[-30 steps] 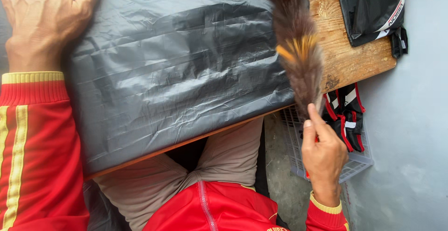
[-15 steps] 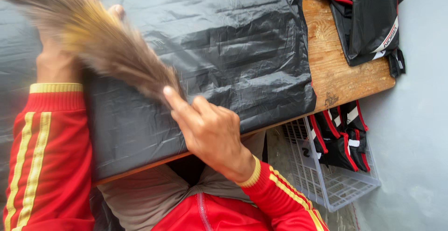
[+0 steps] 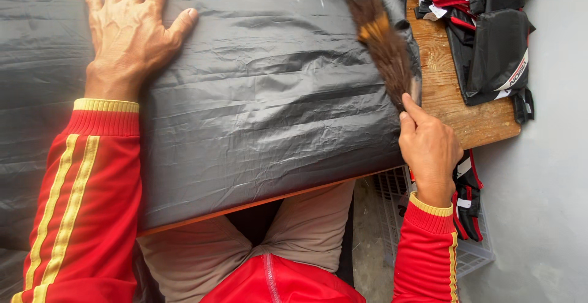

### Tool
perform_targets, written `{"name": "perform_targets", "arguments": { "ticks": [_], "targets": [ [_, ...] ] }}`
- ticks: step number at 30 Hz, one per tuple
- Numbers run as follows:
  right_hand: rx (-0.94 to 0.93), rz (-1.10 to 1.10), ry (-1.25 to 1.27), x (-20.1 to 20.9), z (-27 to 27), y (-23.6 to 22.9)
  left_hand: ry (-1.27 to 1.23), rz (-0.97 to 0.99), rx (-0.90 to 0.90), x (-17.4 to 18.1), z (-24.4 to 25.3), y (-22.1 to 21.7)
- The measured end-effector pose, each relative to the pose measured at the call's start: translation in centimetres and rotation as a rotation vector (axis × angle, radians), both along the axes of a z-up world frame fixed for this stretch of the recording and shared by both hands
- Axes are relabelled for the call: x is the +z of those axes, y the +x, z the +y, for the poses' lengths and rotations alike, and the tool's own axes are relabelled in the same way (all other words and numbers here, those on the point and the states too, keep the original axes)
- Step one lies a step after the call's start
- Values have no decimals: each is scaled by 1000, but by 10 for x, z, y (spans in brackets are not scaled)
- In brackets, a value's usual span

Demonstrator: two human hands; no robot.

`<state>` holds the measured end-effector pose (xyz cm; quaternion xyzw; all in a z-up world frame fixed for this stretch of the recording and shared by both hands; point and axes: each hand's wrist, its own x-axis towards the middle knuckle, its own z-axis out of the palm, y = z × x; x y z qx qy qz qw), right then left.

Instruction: The person folds a black plastic bag by hand and with a feather duster, then places it inside a small black and red branded pouch.

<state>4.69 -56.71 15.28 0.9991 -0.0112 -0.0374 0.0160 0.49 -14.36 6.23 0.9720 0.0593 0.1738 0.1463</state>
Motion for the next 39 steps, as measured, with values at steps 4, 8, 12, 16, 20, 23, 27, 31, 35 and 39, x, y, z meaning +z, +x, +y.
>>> {"name": "perform_targets", "arguments": {
  "ticks": [4,8,12,16,20,23,27,31,35,39],
  "targets": [
    [2,-113,14,-9,-17,0,-4,25,25,0,-1,1],
    [260,-460,146,0,-4,-24,-36,49,38,7,-2,1],
    [538,-510,300,5,36,-61,4,38,27,1,-2,2],
    [492,-316,220,-16,36,-54,-35,60,15,6,-5,1],
    [58,-7,36,-2,14,-29,-27,44,16,5,-3,0],
    [-106,59,-1,11,-2,-20,-14,22,2,-2,-3,0],
    [62,-239,54,11,-14,-30,28,33,34,-5,1,2],
    [421,-391,277,20,23,-54,57,74,103,-3,-2,3],
    [606,-279,552,12,76,-69,64,98,138,3,-3,2],
    [568,-57,370,-10,122,-71,-13,165,132,7,-4,6]
  ]
}}
